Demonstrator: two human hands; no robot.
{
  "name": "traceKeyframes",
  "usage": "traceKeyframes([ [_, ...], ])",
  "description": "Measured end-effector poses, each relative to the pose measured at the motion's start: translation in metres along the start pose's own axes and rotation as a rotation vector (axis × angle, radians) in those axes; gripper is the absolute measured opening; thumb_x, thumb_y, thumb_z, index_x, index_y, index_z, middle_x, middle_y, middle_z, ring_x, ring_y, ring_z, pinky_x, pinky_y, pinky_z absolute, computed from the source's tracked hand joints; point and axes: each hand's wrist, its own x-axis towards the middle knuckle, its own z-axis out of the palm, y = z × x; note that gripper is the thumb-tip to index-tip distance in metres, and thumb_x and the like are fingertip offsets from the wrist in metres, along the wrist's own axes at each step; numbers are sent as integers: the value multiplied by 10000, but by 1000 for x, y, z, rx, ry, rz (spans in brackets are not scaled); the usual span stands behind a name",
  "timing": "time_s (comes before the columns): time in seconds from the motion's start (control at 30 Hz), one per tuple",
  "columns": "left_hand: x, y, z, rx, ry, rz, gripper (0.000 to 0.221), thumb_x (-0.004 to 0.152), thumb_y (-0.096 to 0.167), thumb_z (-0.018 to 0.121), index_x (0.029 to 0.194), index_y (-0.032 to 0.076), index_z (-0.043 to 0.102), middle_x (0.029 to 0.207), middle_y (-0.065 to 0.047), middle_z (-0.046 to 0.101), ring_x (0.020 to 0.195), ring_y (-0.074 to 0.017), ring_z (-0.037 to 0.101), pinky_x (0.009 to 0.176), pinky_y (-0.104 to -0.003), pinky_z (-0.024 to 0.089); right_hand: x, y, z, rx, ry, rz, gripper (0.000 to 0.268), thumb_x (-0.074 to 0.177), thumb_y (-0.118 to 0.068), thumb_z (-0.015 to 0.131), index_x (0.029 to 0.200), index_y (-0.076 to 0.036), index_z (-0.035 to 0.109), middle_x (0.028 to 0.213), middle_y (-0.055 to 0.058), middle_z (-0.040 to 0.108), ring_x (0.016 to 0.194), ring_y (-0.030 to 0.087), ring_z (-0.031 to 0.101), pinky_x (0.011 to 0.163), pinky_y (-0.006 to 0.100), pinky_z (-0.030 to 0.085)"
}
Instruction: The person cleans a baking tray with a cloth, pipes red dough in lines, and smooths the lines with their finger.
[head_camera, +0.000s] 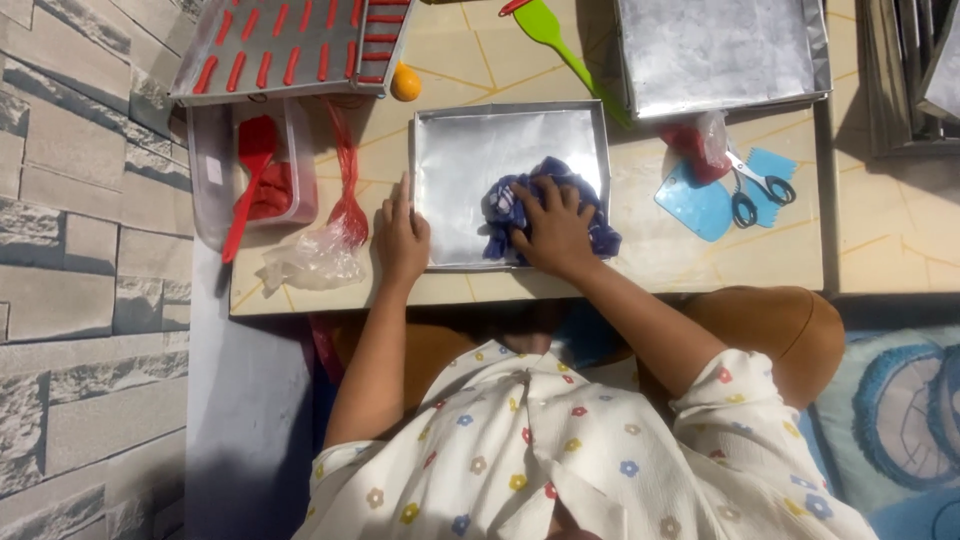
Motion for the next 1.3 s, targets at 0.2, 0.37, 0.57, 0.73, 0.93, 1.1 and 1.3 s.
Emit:
traceKeyframes([
  [0.2, 7, -13, -1, 138, -157, -17, 580, 1004, 159, 567, 1568, 206, 440, 1172, -115, 580, 1069, -336, 610, 836, -512, 585, 32, 11, 2, 35, 242, 15, 776, 889, -441, 701, 1577, -197, 440, 1592, 399, 213, 1486, 604, 134, 1121, 767, 153],
  [0.37, 9, 2, -16, 221, -271, -37, 559, 1038, 177, 527, 1584, 202, 413, 1175, -96, 552, 1089, -278, 593, 826, -429, 610, 75, 25, 9, 79, 212, 193, 915, 873, -450, 690, 1546, 38, 308, 1575, 422, 165, 1508, 559, 140, 1206, 628, 147],
  [0.57, 11, 4, -17, 245, -304, -46, 564, 1046, 192, 531, 1593, 214, 395, 1195, -91, 540, 1096, -272, 591, 825, -433, 617, 107, 30, 9, 34, 207, 226, 966, 885, -480, 704, 1549, 81, 282, 1586, 399, 189, 1514, 516, 153, 1197, 595, 128],
  [0.73, 11, -9, -8, 191, -245, -9, 521, 1056, 193, 512, 1569, 170, 429, 1154, -109, 541, 1075, -280, 601, 814, -424, 615, 115, 36, 28, 2, 404, 116, 942, 832, -406, 776, 1519, 73, 345, 1534, 387, 278, 1464, 537, 247, 1150, 610, 206],
  [0.93, 7, -14, -4, 134, -186, 25, 478, 1070, 200, 479, 1544, 140, 465, 1130, -117, 535, 1051, -301, 607, 804, -436, 611, 109, 15, 29, -28, 472, -28, 877, 765, -365, 809, 1462, 40, 466, 1490, 360, 381, 1407, 523, 367, 1108, 600, 282],
  [1.1, 7, -11, -6, 119, -164, 37, 473, 1068, 220, 480, 1538, 170, 488, 1116, -87, 529, 1045, -289, 602, 809, -422, 601, 117, -15, 38, -57, 461, -136, 884, 748, -421, 791, 1465, -5, 486, 1496, 329, 396, 1385, 504, 415, 1087, 598, 316],
  [1.3, 9, -25, 5, 100, -149, 49, 484, 1061, 227, 484, 1545, 200, 480, 1099, -56, 509, 1044, -287, 593, 808, -429, 593, 124, -59, 41, -65, 412, -258, 810, 780, -442, 718, 1457, -41, 527, 1493, 287, 446, 1411, 445, 416, 1110, 551, 298],
])
